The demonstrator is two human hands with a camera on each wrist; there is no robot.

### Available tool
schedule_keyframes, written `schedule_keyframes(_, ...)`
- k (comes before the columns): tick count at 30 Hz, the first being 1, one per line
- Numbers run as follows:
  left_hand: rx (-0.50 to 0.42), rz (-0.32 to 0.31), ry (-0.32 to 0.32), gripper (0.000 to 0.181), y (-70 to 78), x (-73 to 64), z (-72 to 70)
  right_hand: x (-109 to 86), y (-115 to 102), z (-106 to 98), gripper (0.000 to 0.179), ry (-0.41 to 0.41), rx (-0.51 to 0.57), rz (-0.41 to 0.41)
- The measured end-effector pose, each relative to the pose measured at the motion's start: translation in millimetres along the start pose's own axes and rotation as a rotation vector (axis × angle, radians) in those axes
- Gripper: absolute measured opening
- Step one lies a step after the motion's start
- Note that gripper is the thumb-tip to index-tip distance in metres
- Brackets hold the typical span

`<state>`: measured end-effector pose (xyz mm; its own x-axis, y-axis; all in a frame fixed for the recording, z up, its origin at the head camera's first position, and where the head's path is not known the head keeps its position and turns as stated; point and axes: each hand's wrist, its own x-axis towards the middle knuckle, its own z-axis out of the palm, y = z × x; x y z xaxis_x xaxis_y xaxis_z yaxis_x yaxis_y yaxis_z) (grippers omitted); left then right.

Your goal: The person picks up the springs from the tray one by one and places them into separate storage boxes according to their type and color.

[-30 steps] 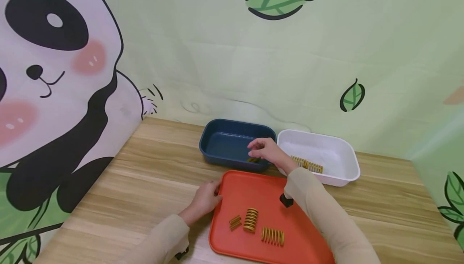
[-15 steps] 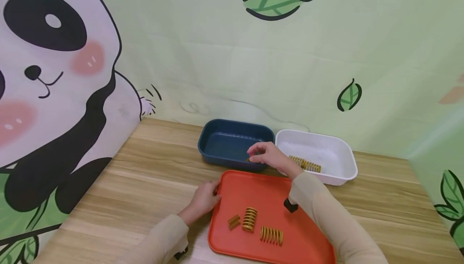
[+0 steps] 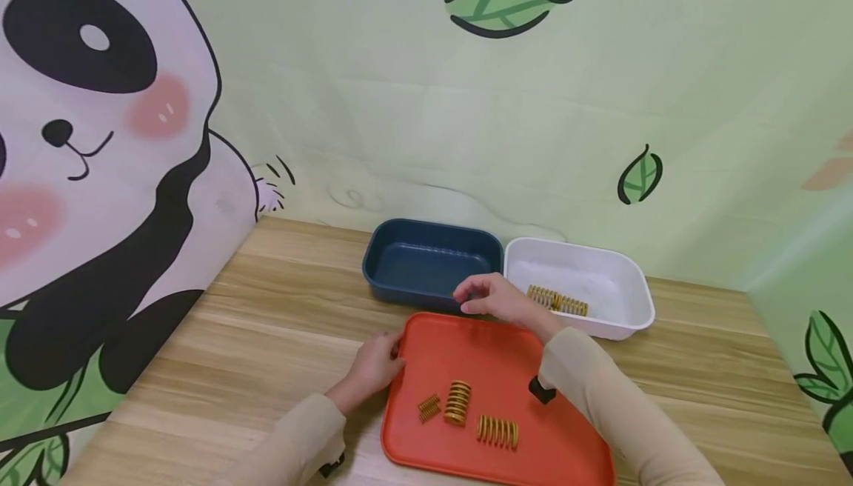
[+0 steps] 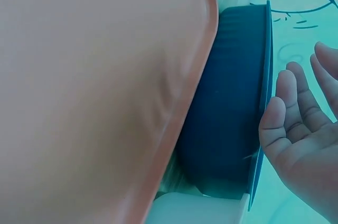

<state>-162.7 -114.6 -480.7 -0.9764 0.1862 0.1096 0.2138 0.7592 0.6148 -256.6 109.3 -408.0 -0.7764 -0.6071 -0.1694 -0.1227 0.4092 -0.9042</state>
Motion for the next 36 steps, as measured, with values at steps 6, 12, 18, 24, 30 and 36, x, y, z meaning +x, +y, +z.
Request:
schedule_keyframes(6, 0.013, 0.033, 0.022, 0.034, 0.6, 0.1, 0.0, -7.5, 2.4, 2.7, 0.028, -0.071, -0.013, -0.047)
schedule_keyframes(12, 0.004, 0.017, 0.007, 0.034, 0.3, 0.9, 0.2, -12.8, 5.3, 4.2, 0.029, -0.15, -0.029, -0.043)
schedule_keyframes(18, 0.001, 0.001, 0.003, 0.039, 0.3, 0.5, 0.7, -18.3, 10.1, 6.4, 0.031, -0.226, -0.027, 0.014)
schedule_keyframes(24, 0.002, 0.005, 0.002, 0.039, 0.1, 0.8, 0.8, -22.3, 16.7, 10.2, 0.03, -0.245, -0.018, -0.003)
schedule_keyframes(30, 0.005, 0.005, 0.005, 0.039, -1.1, 1.4, 1.8, -24.4, 21.7, 13.3, 0.031, -0.259, -0.053, -0.011)
schedule_keyframes(36, 0.003, 0.003, -0.006, 0.041, -1.4, 1.5, 1.8, -25.3, 24.9, 17.4, 0.031, -0.269, -0.083, -0.008)
